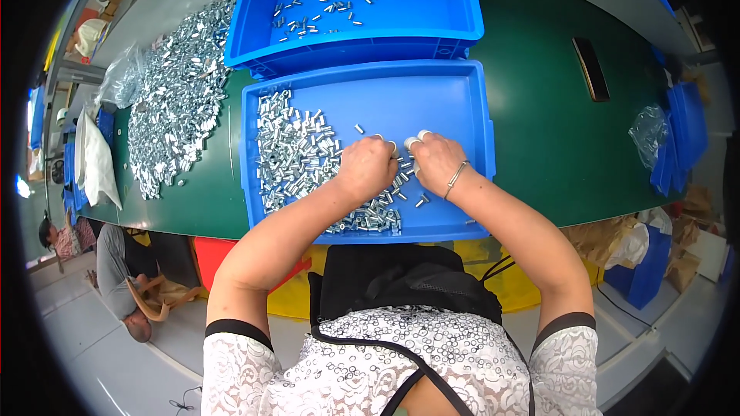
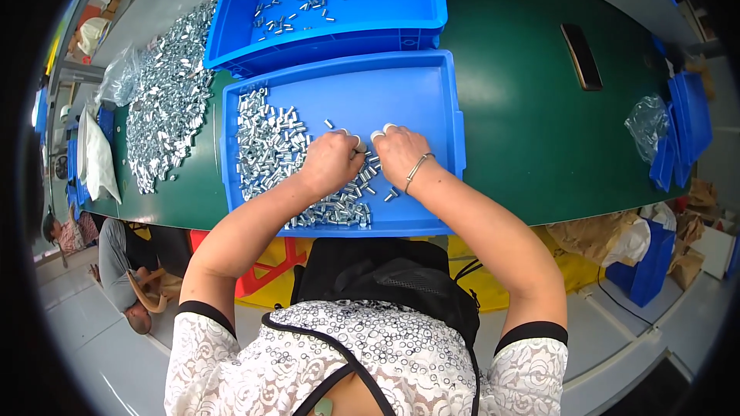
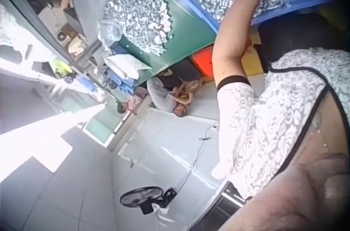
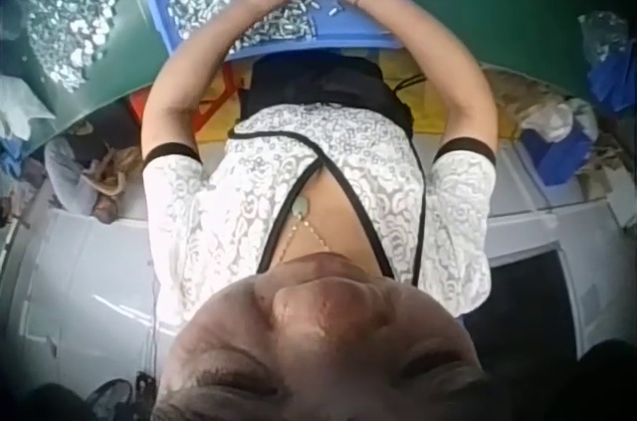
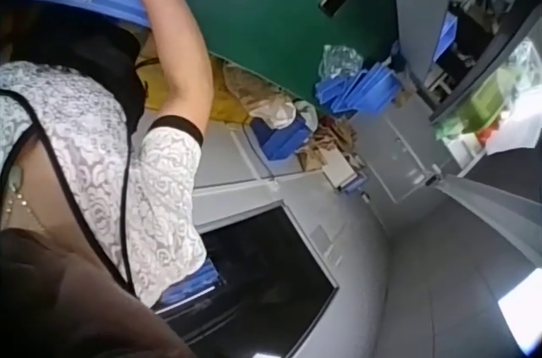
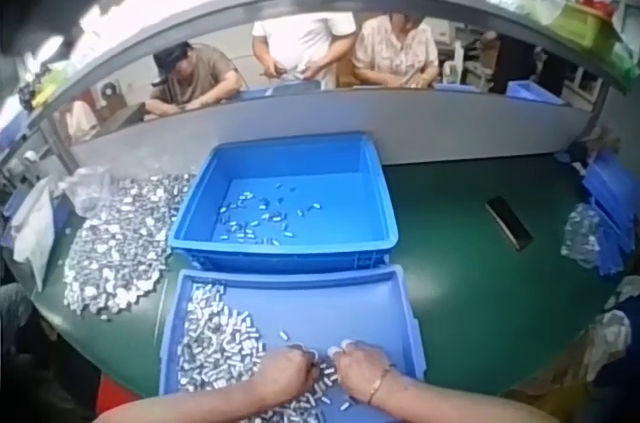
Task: Inspect and sort small metal hardware components into blue bins at a factory workstation.
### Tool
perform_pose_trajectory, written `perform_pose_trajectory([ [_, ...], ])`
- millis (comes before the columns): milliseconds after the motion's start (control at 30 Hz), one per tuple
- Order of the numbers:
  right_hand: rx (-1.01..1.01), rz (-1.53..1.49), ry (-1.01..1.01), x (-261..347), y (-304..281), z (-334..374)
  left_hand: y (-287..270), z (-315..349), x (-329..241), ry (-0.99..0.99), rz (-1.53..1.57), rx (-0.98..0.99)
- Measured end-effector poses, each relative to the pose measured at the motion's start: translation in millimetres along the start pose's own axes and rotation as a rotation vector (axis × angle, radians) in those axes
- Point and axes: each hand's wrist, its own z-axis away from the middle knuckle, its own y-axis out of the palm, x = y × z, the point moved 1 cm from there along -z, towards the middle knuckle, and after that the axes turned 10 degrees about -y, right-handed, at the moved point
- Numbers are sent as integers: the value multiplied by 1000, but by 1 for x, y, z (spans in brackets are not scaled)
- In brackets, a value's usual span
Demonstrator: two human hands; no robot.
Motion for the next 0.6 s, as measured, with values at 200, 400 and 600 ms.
perform_pose_trajectory([
  [200,40,-63,234,1,-6,9,0,2,-1,18,-25,-35],
  [400,48,-144,423,13,-11,-6,-30,-17,6,-41,-87,158],
  [600,15,-121,523,15,12,-28,-32,-47,35,-92,11,317],
])
